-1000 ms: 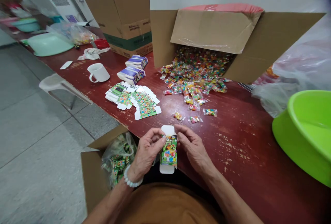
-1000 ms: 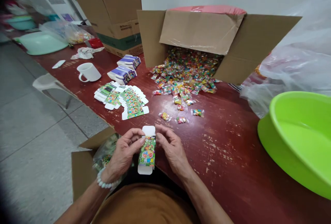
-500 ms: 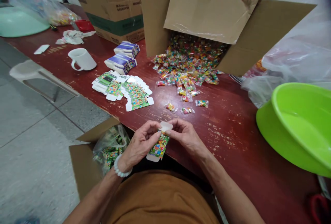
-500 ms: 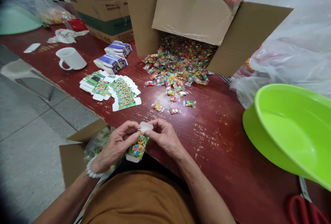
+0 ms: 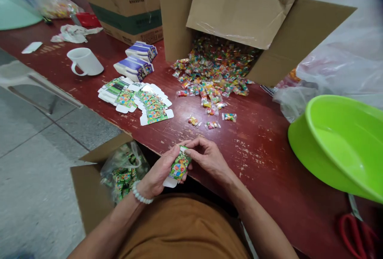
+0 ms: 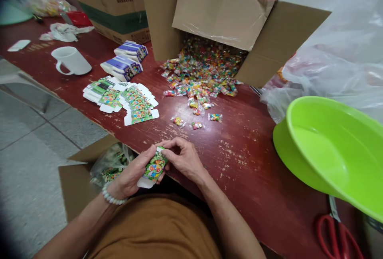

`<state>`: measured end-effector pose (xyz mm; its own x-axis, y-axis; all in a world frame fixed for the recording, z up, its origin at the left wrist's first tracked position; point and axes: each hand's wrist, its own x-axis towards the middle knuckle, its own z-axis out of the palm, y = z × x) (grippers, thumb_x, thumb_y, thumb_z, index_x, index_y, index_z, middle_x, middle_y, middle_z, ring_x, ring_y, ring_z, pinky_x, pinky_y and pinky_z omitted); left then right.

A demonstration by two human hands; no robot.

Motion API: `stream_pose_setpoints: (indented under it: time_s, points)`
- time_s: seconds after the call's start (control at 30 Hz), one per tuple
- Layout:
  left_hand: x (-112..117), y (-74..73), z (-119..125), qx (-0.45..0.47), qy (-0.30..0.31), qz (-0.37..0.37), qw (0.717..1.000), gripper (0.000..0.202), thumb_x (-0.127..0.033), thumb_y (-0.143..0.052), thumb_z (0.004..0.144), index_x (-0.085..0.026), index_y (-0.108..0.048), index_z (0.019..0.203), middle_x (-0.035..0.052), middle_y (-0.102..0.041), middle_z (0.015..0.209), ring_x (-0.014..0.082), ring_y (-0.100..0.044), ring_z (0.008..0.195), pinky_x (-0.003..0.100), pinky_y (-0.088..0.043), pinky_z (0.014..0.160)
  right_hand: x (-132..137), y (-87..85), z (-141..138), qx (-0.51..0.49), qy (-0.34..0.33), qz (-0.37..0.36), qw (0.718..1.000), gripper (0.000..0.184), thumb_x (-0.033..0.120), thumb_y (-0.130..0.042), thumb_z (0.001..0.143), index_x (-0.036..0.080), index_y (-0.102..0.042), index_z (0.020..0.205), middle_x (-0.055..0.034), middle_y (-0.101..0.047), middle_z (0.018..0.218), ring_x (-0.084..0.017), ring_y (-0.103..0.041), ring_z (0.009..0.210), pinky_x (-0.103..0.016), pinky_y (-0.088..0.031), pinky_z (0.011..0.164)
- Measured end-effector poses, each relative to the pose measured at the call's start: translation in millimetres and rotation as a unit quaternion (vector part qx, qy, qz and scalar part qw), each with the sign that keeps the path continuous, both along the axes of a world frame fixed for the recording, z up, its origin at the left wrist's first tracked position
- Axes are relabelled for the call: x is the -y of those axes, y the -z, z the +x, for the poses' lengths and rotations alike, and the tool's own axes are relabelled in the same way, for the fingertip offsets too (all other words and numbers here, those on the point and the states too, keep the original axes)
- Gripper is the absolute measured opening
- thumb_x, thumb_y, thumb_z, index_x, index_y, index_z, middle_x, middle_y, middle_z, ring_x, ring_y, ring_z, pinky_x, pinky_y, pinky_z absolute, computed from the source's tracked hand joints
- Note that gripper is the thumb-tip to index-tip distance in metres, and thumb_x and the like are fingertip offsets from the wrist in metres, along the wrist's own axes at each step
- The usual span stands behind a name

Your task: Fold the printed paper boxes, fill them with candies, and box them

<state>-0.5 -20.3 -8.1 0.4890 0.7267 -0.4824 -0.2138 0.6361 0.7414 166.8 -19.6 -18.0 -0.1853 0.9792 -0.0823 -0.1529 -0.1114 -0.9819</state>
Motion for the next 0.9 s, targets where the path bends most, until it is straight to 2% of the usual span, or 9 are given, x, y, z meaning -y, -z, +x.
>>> stream_pose_setpoints:
  time_s: [0.1, 0.23, 0.37, 0.47, 0.57, 0.63, 0.73, 0.83, 0.9]
  points:
    - [1, 1.8, 3, -0.011, 0.004, 0.034, 0.999, 0.068, -0.065, -0.049, 0.09, -0.016, -0.052, 0.138, 0.0064, -0.066, 0.072, 0.0125, -0.058, 0.048, 0.021, -0.048, 0.044, -4, -1.6, -1, -0.073, -0.013, -0.064, 0.995, 0.022, 0.036, -0.078, 0.078, 0.019, -0.065, 0.081, -0.0022, -0.074, 0.086, -0.01, -0.06, 0.044, -0.024, -0.05, 0.043]
    - [-1, 4.1, 2, -0.025, 0.01, 0.066, 0.997, 0.073, -0.07, -0.048, 0.088, -0.012, -0.057, 0.132, 0.0077, -0.066, 0.071, 0.0131, -0.058, 0.048, 0.021, -0.047, 0.043, -7, -4.1, -5, -0.109, 0.025, -0.098, 0.989, 0.026, 0.036, -0.081, 0.073, 0.017, -0.063, 0.074, -0.0032, -0.074, 0.087, -0.01, -0.059, 0.039, -0.023, -0.046, 0.037]
    - [-1, 4.5, -1, -0.034, 0.011, 0.073, 0.997, 0.072, -0.066, -0.049, 0.09, -0.017, -0.049, 0.143, 0.0067, -0.067, 0.074, 0.013, -0.059, 0.049, 0.022, -0.048, 0.045, -5, -6.9, -4, -0.066, 0.02, -0.061, 0.996, 0.027, 0.04, -0.078, 0.076, 0.018, -0.063, 0.073, -0.0019, -0.072, 0.085, -0.01, -0.059, 0.044, -0.024, -0.048, 0.041]
    - [1, 4.2, -1, -0.036, 0.008, 0.057, 0.998, 0.073, -0.063, -0.05, 0.091, -0.023, -0.038, 0.152, 0.0057, -0.067, 0.075, 0.0138, -0.06, 0.05, 0.022, -0.048, 0.044, -1, -7.0, 2, 0.043, 0.007, 0.037, 0.998, 0.021, 0.04, -0.069, 0.085, 0.021, -0.066, 0.076, -0.0017, -0.068, 0.079, -0.013, -0.061, 0.058, -0.028, -0.052, 0.056]
    - [0, 4.5, 3, -0.046, 0.012, 0.056, 0.997, 0.076, -0.063, -0.053, 0.089, -0.024, -0.038, 0.153, 0.0045, -0.066, 0.074, 0.0135, -0.059, 0.049, 0.021, -0.047, 0.043, -1, -3.3, 7, 0.162, 0.052, 0.117, 0.978, 0.018, 0.034, -0.068, 0.085, 0.021, -0.068, 0.073, -0.0023, -0.065, 0.076, -0.015, -0.06, 0.069, -0.029, -0.051, 0.066]
    - [-2, 4.7, 5, -0.045, 0.018, 0.063, 0.997, 0.077, -0.063, -0.055, 0.089, -0.023, -0.039, 0.152, 0.0046, -0.066, 0.074, 0.013, -0.059, 0.05, 0.022, -0.047, 0.043, -3, -0.5, 8, 0.156, 0.054, 0.076, 0.983, 0.018, 0.035, -0.069, 0.083, 0.021, -0.065, 0.072, -0.0012, -0.064, 0.072, -0.014, -0.058, 0.064, -0.028, -0.049, 0.061]
    - [-6, 3.4, 5, -0.045, 0.034, 0.066, 0.996, 0.078, -0.062, -0.054, 0.09, -0.021, -0.037, 0.153, 0.0053, -0.066, 0.074, 0.013, -0.058, 0.05, 0.022, -0.048, 0.044, -7, 0.3, 8, 0.08, 0.033, -0.003, 0.996, 0.022, 0.038, -0.071, 0.08, 0.02, -0.063, 0.073, 0.0004, -0.065, 0.068, -0.013, -0.058, 0.056, -0.026, -0.047, 0.055]
    - [-7, 0.6, 3, -0.057, 0.046, 0.067, 0.995, 0.077, -0.063, -0.053, 0.09, -0.02, -0.04, 0.152, 0.0056, -0.066, 0.073, 0.0127, -0.057, 0.05, 0.022, -0.047, 0.045, -8, -4.3, 10, 0.071, 0.03, 0.029, 0.997, 0.021, 0.035, -0.073, 0.08, 0.019, -0.062, 0.069, 0.0004, -0.064, 0.07, -0.012, -0.058, 0.06, -0.026, -0.048, 0.057]
    - [-6, -0.6, 3, -0.058, 0.042, 0.069, 0.995, 0.077, -0.063, -0.053, 0.09, -0.019, -0.041, 0.152, 0.0053, -0.066, 0.072, 0.0127, -0.057, 0.05, 0.022, -0.048, 0.044, -7, -7.7, 13, 0.052, -0.003, 0.043, 0.998, 0.022, 0.035, -0.072, 0.082, 0.02, -0.062, 0.069, 0.0004, -0.063, 0.074, -0.012, -0.059, 0.062, -0.026, -0.049, 0.059]
